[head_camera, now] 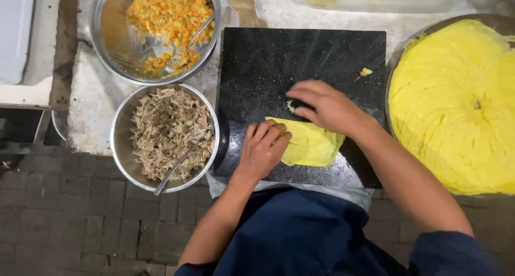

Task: The person places a yellow crepe on a black cutting board, adds a mixture of shredded vegetables and shredded meat, then folds the crepe into a small roll. The process repeats with additional crepes, fillings, and rolls placed into a clear plastic container.

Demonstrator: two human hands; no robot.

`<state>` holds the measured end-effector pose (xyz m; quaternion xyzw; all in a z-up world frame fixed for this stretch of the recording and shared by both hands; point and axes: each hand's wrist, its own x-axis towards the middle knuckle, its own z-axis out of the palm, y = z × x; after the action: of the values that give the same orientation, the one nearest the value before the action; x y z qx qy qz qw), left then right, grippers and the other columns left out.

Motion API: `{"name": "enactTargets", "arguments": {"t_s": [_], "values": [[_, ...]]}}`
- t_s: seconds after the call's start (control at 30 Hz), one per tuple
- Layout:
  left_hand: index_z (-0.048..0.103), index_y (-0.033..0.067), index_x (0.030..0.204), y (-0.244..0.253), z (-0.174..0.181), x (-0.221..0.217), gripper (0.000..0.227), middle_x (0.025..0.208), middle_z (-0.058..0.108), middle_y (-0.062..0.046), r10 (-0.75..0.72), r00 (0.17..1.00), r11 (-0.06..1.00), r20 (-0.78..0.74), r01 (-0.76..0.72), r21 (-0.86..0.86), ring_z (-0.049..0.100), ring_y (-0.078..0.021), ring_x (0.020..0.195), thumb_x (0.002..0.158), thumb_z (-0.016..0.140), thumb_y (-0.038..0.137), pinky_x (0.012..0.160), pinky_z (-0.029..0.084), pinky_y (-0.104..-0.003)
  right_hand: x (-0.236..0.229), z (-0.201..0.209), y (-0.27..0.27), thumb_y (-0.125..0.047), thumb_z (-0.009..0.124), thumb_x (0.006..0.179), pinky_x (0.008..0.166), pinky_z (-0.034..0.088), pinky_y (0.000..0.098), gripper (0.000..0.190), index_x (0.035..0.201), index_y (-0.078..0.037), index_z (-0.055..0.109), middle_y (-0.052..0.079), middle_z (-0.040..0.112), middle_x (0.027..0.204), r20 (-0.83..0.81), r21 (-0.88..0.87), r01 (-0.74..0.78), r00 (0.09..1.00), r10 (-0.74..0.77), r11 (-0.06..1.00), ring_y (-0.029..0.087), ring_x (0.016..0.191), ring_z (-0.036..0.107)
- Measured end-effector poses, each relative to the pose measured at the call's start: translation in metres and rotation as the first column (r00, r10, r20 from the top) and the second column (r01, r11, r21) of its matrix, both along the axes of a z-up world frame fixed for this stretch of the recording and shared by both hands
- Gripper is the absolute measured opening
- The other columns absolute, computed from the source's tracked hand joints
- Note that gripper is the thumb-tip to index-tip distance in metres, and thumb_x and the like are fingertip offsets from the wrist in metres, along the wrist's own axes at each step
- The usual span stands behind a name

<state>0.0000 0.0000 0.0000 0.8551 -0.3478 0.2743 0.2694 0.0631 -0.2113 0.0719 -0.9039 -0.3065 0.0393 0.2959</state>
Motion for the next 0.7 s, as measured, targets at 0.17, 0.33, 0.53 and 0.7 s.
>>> {"name": "enactTargets", "arguments": {"t_s": [0.17, 0.33, 0.53, 0.7], "values": [[0.071, 0.0168, 0.092, -0.001, 0.006, 0.006, 0.004, 0.096, 0.064, -0.001, 0.013, 0.999, 0.999, -0.053, -0.015, -0.029, 0.061, -0.0246, 0.1, 0.091, 0.068, 0.018, 0.074, 0.042, -0.036, 0.011, -0.037, 0.003, -0.019, 0.054, 0.098, 0.095, 0.048, 0.041, 0.028, 0.116, -0.004, 0.069, 0.011, 0.068, 0.12, 0.15, -0.186, -0.213, 0.958, 0.242, 0.959, 0.029, 0.115, 0.061], [0.071, 0.0144, 0.092, -0.005, 0.017, 0.023, 0.005, 0.094, 0.064, -0.001, 0.004, 0.992, 0.999, -0.129, -0.01, -0.049, 0.061, -0.0244, 0.098, 0.088, 0.071, 0.017, 0.069, 0.041, -0.035, 0.012, -0.043, -0.025, -0.015, 0.052, 0.099, 0.095, 0.049, 0.0377, 0.024, 0.107, -0.005, 0.072, 0.009, 0.071, 0.107, 0.232, -0.237, -0.26, 0.92, 0.314, 0.936, 0.025, 0.107, 0.065], [0.072, 0.0142, 0.095, -0.017, 0.021, 0.05, 0.011, 0.093, 0.066, -0.002, 0.026, 0.928, 0.999, -0.373, -0.037, -0.021, 0.062, -0.025, 0.094, 0.084, 0.071, 0.013, 0.072, 0.044, -0.038, 0.018, -0.061, -0.106, -0.015, 0.06, 0.088, 0.097, 0.052, 0.0353, 0.021, 0.105, -0.015, 0.072, -0.001, 0.073, 0.103, 0.323, -0.347, -0.224, 0.883, 0.34, 0.911, 0.019, 0.107, 0.066], [0.07, 0.0108, 0.109, -0.026, 0.039, 0.067, 0.022, 0.106, 0.065, -0.007, 0.212, 0.818, 0.974, -0.534, -0.224, 0.045, 0.061, -0.0284, 0.098, 0.088, 0.067, 0.014, 0.076, 0.044, -0.041, 0.024, -0.048, -0.156, -0.016, 0.068, 0.094, 0.095, 0.053, 0.0395, 0.019, 0.112, -0.012, 0.074, 0.006, 0.072, 0.115, 0.232, -0.101, 0.225, 0.952, -0.197, 0.969, 0.027, 0.111, 0.066]]}}
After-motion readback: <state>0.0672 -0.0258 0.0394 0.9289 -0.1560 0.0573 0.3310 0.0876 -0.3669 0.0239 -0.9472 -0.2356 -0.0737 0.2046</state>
